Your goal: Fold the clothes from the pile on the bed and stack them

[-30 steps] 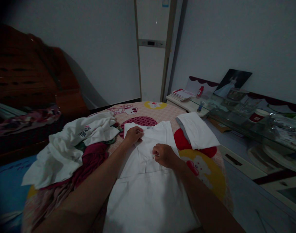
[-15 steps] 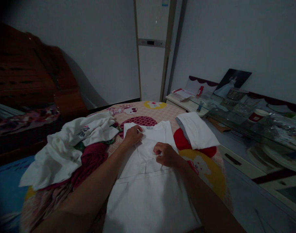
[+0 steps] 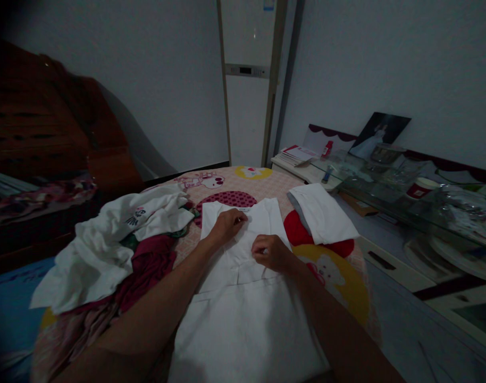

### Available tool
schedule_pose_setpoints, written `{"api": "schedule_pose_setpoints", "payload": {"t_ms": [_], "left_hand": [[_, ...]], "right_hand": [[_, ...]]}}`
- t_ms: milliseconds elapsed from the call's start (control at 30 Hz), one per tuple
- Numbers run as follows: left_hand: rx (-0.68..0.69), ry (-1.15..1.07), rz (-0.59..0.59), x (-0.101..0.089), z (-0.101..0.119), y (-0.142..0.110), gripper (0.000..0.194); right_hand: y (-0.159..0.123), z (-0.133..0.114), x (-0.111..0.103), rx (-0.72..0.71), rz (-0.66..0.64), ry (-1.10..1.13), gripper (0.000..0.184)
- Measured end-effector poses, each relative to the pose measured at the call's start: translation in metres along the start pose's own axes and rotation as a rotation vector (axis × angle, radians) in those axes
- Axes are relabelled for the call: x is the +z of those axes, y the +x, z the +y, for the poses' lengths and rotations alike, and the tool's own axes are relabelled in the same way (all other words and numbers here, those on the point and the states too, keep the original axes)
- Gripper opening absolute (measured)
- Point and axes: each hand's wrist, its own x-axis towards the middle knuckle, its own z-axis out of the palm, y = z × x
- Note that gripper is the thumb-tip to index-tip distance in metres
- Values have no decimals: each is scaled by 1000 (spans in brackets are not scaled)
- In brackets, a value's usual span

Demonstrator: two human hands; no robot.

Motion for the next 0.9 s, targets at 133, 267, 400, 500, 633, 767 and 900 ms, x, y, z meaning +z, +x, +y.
{"api": "schedule_pose_setpoints", "payload": {"t_ms": [133, 267, 400, 500, 633, 767, 900], "left_hand": [[-53, -96, -80, -2, -6, 2, 25], [-37, -333, -98, -16, 3, 3, 20], [-21, -597, -364, -16, 11, 1, 17], [-49, -679, -500, -8, 7, -2, 10], [-65, -788, -542, -9, 6, -3, 9], [-59, -830, -638, -19, 13, -4, 14], [-165, -750, -702, -15, 13, -7, 11]], "right_hand": [[-1, 1, -2, 11, -16, 43, 14], [-1, 1, -9, 72, 115, 104, 18], [-2, 5, -15, 223, 223, 197, 22], [-3, 5, -13, 318, 161, 263, 21], [-4, -2, -10, 346, 165, 300, 21], [-3, -6, -6, 376, 62, 412, 22], [-2, -5, -1, 414, -40, 440, 18]]}}
